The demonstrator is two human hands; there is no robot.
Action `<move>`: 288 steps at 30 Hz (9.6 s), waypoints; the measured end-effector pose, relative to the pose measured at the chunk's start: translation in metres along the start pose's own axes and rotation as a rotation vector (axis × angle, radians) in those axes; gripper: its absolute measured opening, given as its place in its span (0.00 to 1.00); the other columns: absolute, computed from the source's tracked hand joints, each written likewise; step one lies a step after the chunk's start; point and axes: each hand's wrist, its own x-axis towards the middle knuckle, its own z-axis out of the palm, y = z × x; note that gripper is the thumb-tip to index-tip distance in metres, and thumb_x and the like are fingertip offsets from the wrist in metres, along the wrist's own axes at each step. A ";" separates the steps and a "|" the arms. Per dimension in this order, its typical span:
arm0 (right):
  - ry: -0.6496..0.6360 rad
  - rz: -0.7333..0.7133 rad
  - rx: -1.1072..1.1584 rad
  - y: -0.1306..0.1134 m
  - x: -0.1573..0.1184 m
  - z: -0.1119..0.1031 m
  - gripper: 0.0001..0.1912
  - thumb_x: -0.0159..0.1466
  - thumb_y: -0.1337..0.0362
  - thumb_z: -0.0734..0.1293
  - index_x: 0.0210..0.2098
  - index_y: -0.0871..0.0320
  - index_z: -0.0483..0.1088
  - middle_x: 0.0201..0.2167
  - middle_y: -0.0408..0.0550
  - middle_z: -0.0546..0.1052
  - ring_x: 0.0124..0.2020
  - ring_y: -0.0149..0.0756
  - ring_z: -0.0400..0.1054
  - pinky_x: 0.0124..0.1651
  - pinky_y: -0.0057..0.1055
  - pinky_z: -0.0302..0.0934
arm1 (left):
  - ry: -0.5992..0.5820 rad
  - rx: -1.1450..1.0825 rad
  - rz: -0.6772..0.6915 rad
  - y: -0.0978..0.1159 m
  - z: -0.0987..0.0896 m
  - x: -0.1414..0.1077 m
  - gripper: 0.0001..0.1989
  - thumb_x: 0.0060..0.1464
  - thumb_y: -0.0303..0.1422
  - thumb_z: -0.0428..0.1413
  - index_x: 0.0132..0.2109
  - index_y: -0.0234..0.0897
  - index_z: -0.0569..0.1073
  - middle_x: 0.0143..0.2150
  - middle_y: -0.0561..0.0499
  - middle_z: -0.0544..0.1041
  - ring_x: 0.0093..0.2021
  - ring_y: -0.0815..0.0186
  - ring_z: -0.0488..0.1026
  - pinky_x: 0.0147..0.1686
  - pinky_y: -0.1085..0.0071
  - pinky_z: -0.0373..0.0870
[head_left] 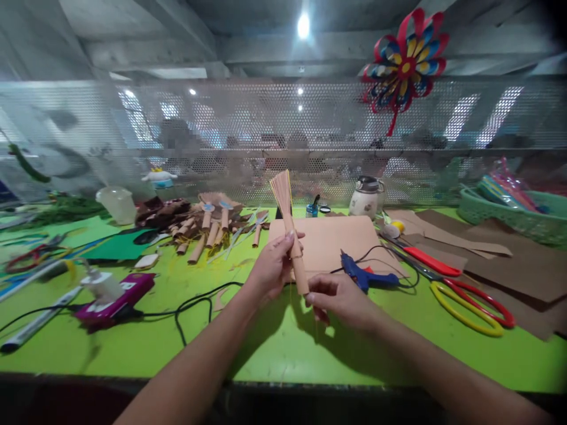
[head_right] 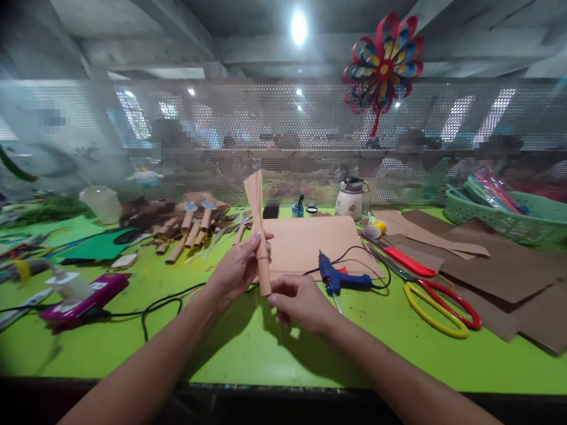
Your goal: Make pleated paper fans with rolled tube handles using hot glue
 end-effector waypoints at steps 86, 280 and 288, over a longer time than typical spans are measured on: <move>0.242 -0.689 -0.762 0.027 0.001 0.028 0.13 0.67 0.68 0.62 0.25 0.57 0.58 0.23 0.41 0.64 0.25 0.29 0.58 0.29 0.25 0.50 | 0.116 -0.137 -0.052 -0.005 0.015 -0.012 0.10 0.59 0.36 0.53 0.39 0.31 0.71 0.21 0.54 0.67 0.20 0.73 0.63 0.19 0.79 0.61; 0.255 -0.274 -0.262 -0.001 0.004 -0.016 0.22 0.66 0.45 0.61 0.32 0.59 0.68 0.19 0.38 0.64 0.21 0.29 0.54 0.26 0.27 0.49 | -0.151 0.194 0.103 0.079 -0.028 -0.016 0.25 0.56 0.41 0.57 0.57 0.34 0.69 0.16 0.52 0.73 0.08 0.75 0.55 0.09 0.81 0.46; 0.307 -0.310 -0.404 0.005 0.005 -0.017 0.21 0.68 0.46 0.58 0.31 0.58 0.66 0.20 0.39 0.62 0.22 0.31 0.55 0.26 0.29 0.49 | 0.523 -0.041 0.718 0.086 -0.034 0.000 0.15 0.48 0.33 0.63 0.42 0.34 0.72 0.20 0.56 0.75 0.18 0.73 0.67 0.18 0.80 0.60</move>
